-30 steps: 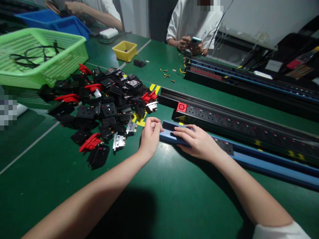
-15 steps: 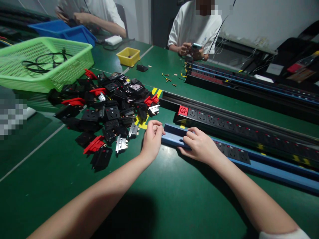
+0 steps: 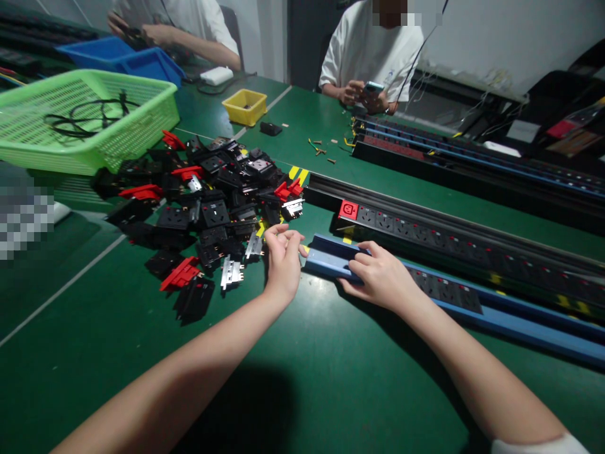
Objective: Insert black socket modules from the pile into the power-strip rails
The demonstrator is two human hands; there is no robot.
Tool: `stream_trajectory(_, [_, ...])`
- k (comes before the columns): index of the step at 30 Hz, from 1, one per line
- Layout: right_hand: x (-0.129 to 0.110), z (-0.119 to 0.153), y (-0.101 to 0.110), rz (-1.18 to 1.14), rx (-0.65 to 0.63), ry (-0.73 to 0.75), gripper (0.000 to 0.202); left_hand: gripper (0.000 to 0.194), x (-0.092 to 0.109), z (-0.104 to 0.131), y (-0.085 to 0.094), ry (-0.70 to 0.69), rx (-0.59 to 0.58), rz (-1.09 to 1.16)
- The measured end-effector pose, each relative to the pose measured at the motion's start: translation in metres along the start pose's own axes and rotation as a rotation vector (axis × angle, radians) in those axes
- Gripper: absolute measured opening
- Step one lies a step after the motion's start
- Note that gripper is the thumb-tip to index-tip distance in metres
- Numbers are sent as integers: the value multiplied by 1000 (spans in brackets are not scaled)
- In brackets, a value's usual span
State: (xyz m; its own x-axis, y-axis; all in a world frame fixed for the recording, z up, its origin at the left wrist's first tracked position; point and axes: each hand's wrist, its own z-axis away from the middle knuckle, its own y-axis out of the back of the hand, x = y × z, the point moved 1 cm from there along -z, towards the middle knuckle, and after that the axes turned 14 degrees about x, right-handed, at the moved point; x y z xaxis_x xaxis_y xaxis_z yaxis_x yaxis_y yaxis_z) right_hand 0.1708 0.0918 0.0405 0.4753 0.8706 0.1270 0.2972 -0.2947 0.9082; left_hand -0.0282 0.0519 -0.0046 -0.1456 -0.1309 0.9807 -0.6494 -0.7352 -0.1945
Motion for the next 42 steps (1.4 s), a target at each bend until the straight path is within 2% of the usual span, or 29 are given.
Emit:
stream_trajectory(4, [-1,1,-1,9,2,-1,29,33,-2,-2,2,2,31,81])
stream_trajectory(8, [-1,2,-2,21,8,2,30,48,-3,-5,4,84,63,170])
stream_trajectory(14, [-2,1,-1,36,-4,2,31,50,-1,-5,5,112,84,214])
stream_trajectory(20, [-2,1,0,36,-7,3,31,60,-4,-2,5,108,76,184])
stream_trajectory(28, [-2,2,-1,37,-10,0,30,51,1,2,3,77,68,78])
stream_trajectory(33, [-2,2,-1,35,-14,8,30,42,1,4,2,38,-14,5])
stream_trajectory(38, [-2,2,-1,38,2,12,30,36,-4,5,2,2,-32,-146])
stream_trajectory(42, [-2,2,0,39,1,9,29,27,0,4,2,-46,-66,-232])
